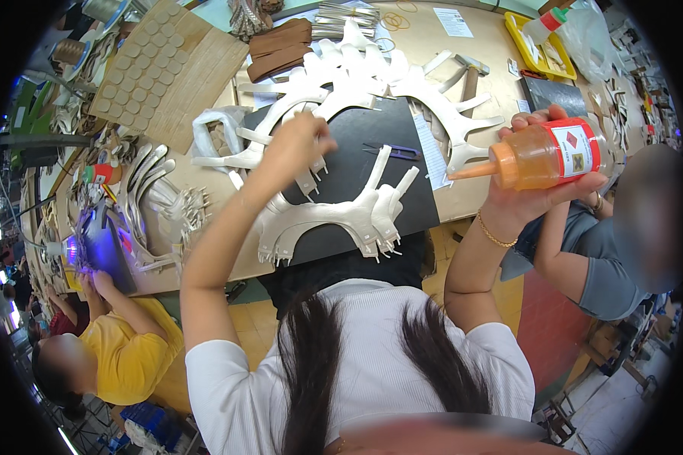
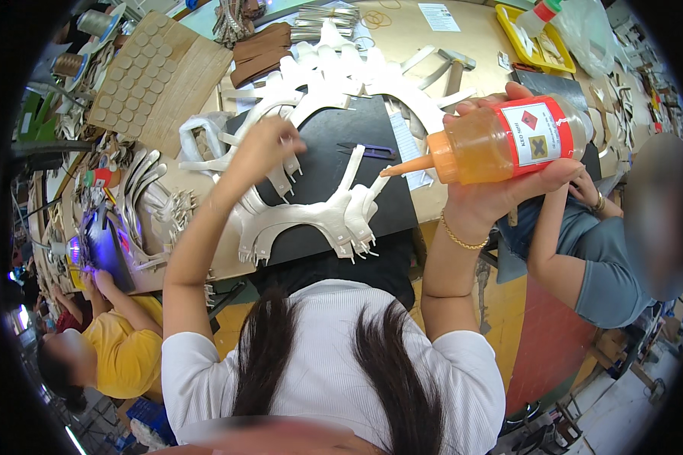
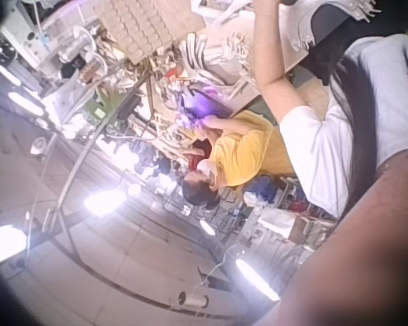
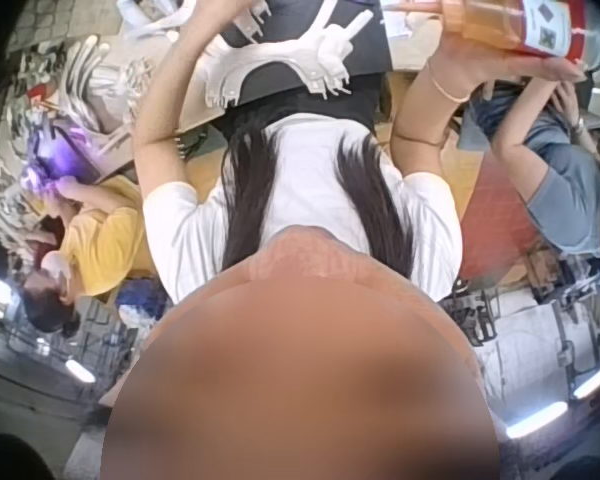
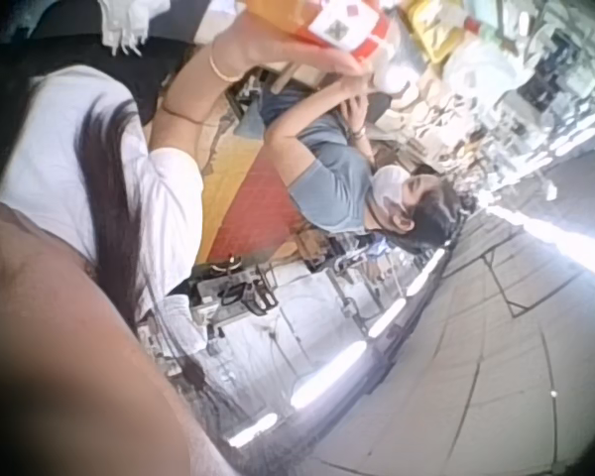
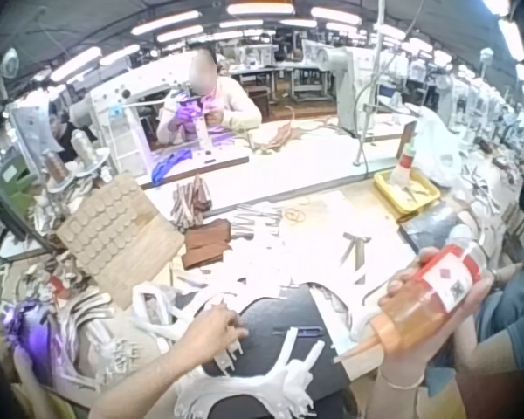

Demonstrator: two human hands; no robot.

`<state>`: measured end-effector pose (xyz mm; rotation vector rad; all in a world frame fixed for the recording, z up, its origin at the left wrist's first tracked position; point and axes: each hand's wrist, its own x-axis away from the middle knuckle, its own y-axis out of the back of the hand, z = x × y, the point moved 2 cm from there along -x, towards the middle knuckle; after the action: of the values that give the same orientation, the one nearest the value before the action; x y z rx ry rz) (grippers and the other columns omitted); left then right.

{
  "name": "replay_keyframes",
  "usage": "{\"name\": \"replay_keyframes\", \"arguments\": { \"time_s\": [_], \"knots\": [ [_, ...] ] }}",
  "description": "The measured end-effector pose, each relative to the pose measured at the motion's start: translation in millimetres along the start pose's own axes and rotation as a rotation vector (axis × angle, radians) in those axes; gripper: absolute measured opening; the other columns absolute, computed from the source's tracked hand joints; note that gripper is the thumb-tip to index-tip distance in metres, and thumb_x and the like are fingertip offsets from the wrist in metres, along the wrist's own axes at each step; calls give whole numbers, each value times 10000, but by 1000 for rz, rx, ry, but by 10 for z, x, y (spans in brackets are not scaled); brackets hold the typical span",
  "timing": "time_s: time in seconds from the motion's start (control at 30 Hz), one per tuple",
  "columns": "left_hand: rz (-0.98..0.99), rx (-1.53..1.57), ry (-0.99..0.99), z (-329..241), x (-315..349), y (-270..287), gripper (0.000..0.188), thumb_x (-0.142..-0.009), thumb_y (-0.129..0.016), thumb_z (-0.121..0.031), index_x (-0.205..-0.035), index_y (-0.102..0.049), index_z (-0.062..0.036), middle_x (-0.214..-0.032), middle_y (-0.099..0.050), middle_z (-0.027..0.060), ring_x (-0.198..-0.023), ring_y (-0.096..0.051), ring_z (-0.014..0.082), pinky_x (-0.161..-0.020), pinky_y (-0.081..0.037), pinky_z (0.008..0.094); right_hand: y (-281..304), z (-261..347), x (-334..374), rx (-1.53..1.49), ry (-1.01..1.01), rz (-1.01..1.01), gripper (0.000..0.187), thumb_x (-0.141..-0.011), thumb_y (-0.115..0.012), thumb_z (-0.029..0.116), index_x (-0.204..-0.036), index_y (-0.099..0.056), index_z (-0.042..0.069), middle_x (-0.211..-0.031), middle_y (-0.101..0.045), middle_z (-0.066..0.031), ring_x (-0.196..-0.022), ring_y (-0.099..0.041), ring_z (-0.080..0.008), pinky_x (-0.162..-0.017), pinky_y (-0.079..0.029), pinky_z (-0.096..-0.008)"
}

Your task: The person applies glue from a bottle to the edges of white plastic components and joins them together by hand. The person handles multiple parts, aligns them, and presses them to bond, working at a cluttered workbench.

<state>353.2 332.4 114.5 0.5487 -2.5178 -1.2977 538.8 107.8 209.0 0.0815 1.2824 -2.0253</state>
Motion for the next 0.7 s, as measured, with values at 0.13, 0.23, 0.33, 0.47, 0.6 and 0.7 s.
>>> {"name": "replay_keyframes", "arguments": {
  "time_s": [0.13,0.23,0.33,0.47,0.6,0.7],
  "knots": [
    [182,-75,-131,-336,739,-265,423,-677,-762,-247,-1003,-616,-21,-954,-561,131,-925,-554,322,-810,-452,398,-27,-44,12,-4,-9,-71,979,-704,-468,805,-1203,-446,-37,-965,-597,-154,-901,-595,-297,-739,-548,-418],
    [188,-119,-121,-397,982,-336,401,-680,-754,-212,-1001,-618,-13,-936,-560,123,-903,-554,308,-802,-449,392,-59,-79,12,-11,-31,-19,965,-707,-510,779,-1218,-432,-35,-991,-581,-164,-940,-566,-303,-761,-541,-425],
    [104,-148,-163,-402,1038,-334,329,-694,-737,-180,-963,-626,-27,-917,-561,106,-888,-551,284,-778,-440,368,-90,-104,25,21,-49,15,959,-707,-554,754,-1233,-418,-36,-1015,-565,-171,-973,-541,-307,-779,-535,-428],
    [-33,-171,-216,-443,1085,-253,291,-695,-735,-187,-917,-622,-38,-925,-574,91,-886,-555,268,-779,-429,357,-132,-115,56,37,-57,22,966,-703,-553,759,-1233,-418,-38,-1010,-565,-166,-958,-548,-304,-775,-536,-421],
    [183,28,-101,-512,1118,-61,259,-730,-722,-166,-909,-604,-22,-841,-601,85,-801,-579,264,-714,-444,353,-162,-103,66,31,-52,20,973,-700,-547,766,-1232,-419,-39,-1006,-564,-164,-941,-556,-303,-771,-535,-417],
    [328,260,12,-563,1119,235,250,-782,-696,-143,-960,-596,1,-764,-600,64,-699,-594,191,-618,-451,301,-194,-105,83,20,-64,12,973,-701,-541,770,-1233,-420,-36,-1006,-564,-163,-940,-558,-304,-771,-533,-423]
  ]
}}
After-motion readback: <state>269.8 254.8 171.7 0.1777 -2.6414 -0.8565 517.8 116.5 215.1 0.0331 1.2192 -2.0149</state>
